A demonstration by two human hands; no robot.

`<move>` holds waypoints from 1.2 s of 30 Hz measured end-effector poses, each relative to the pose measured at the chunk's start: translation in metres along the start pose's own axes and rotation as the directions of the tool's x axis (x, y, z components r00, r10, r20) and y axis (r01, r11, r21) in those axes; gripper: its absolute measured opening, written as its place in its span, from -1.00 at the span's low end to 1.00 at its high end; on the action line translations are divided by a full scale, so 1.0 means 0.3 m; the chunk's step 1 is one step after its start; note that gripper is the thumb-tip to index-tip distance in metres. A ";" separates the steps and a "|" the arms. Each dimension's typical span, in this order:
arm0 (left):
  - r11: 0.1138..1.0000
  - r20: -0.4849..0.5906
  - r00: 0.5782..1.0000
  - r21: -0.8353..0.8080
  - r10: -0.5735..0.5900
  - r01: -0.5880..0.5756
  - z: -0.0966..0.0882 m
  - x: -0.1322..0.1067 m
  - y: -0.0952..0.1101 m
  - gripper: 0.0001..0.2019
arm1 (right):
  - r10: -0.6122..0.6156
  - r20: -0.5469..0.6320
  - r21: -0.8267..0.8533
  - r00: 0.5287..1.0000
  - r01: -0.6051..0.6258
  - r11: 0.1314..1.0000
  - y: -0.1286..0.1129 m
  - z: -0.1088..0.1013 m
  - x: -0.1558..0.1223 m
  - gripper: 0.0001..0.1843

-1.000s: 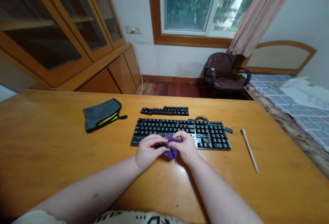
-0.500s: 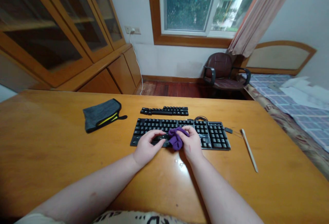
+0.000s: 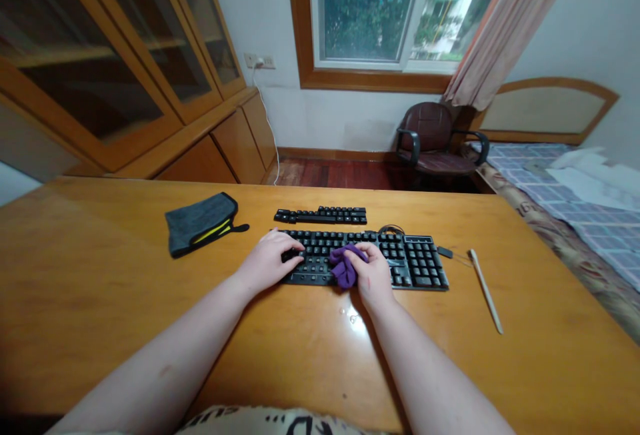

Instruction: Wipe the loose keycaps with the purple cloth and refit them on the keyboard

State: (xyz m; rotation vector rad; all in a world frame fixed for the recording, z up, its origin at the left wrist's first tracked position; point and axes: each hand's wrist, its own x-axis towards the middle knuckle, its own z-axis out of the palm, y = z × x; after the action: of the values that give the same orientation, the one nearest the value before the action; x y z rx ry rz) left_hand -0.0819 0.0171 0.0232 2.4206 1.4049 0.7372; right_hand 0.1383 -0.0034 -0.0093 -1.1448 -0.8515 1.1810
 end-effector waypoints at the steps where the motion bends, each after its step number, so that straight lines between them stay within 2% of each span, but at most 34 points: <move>1: 1.000 0.004 1.000 0.000 0.009 -0.009 0.009 -0.002 0.005 -0.87 | 0.002 0.005 -0.006 1.000 -0.002 1.000 0.000 0.000 -0.001 -0.72; 7: 1.000 -0.011 1.000 0.006 0.017 -0.017 0.057 -0.010 0.012 -0.88 | 0.010 0.025 -0.009 1.000 -0.010 1.000 -0.002 -0.001 -0.004 -0.74; 14: 1.000 -0.022 1.000 0.028 0.008 -0.007 0.080 -0.012 0.008 -0.89 | 0.007 0.017 -0.039 1.000 -0.006 0.999 -0.015 0.005 -0.009 -0.74; 24: 1.000 -0.034 0.999 0.016 0.017 -0.017 0.086 -0.013 0.012 -0.89 | 0.009 0.022 -0.038 1.000 -0.009 0.999 -0.013 0.006 -0.010 -0.73; 36: 0.995 -0.050 0.997 0.082 0.055 -0.050 0.092 -0.018 0.016 -0.91 | 0.014 0.014 -0.048 1.000 -0.014 0.999 -0.020 0.005 -0.011 -0.75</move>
State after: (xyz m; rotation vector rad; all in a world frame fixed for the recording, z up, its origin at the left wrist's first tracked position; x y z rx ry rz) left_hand -0.0656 0.0112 0.0005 2.5260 1.4214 0.7759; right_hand 0.1375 -0.0062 -0.0030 -1.1841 -0.8884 1.1872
